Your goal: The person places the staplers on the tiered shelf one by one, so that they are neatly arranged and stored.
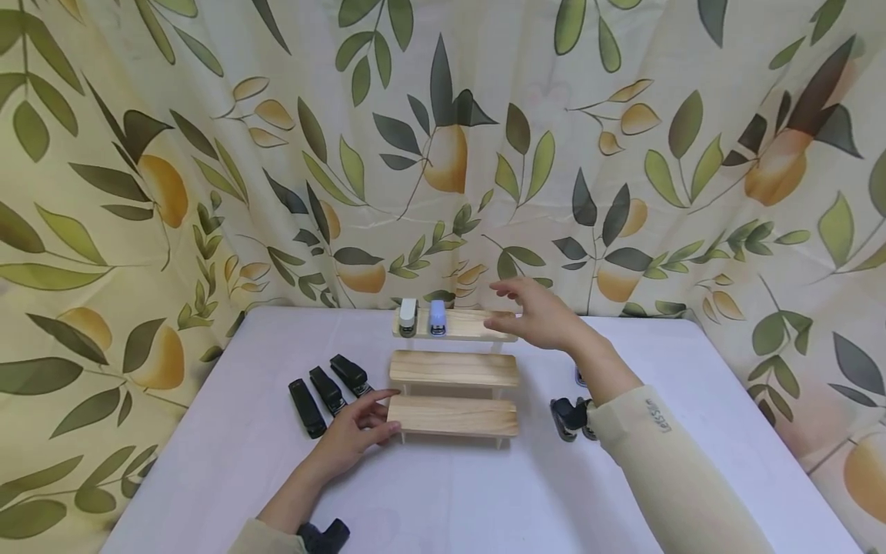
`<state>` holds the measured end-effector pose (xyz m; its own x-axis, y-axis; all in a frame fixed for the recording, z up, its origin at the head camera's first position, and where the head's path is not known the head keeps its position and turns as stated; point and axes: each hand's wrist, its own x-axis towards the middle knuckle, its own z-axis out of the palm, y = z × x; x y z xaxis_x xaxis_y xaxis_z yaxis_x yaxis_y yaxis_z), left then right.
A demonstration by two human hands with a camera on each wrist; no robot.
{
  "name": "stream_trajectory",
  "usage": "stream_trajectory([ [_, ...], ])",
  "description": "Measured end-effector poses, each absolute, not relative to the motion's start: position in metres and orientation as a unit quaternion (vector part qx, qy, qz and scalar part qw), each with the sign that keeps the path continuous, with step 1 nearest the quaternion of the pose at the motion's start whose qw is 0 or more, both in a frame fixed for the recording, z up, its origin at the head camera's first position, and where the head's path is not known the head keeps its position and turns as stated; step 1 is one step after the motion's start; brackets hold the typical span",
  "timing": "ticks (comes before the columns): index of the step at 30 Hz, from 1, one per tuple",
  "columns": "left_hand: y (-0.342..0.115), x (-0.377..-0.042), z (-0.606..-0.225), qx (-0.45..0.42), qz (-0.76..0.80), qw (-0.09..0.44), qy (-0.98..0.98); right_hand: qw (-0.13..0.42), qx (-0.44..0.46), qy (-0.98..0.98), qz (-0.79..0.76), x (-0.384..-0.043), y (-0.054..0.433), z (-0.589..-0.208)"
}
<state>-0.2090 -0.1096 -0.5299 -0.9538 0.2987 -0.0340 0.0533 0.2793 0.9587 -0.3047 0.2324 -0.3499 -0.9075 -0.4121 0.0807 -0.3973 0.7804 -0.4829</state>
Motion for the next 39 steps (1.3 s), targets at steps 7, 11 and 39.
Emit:
stream_trajectory([
  [7, -0.11, -0.21, -0.53, 0.108, 0.584, 0.105, 0.798, 0.01, -0.212, 0.943, -0.255, -0.301, 0.246, -0.35],
  [11, -0.11, -0.209, -0.53, 0.108, 0.582, 0.104, 0.799, 0.008, -0.208, 0.944, -0.258, -0.298, 0.253, -0.351],
  [39, -0.112, -0.211, -0.533, 0.11, 0.58, 0.108, 0.8, 0.05, -0.144, 0.958, -0.241, -0.298, 0.311, -0.379],
])
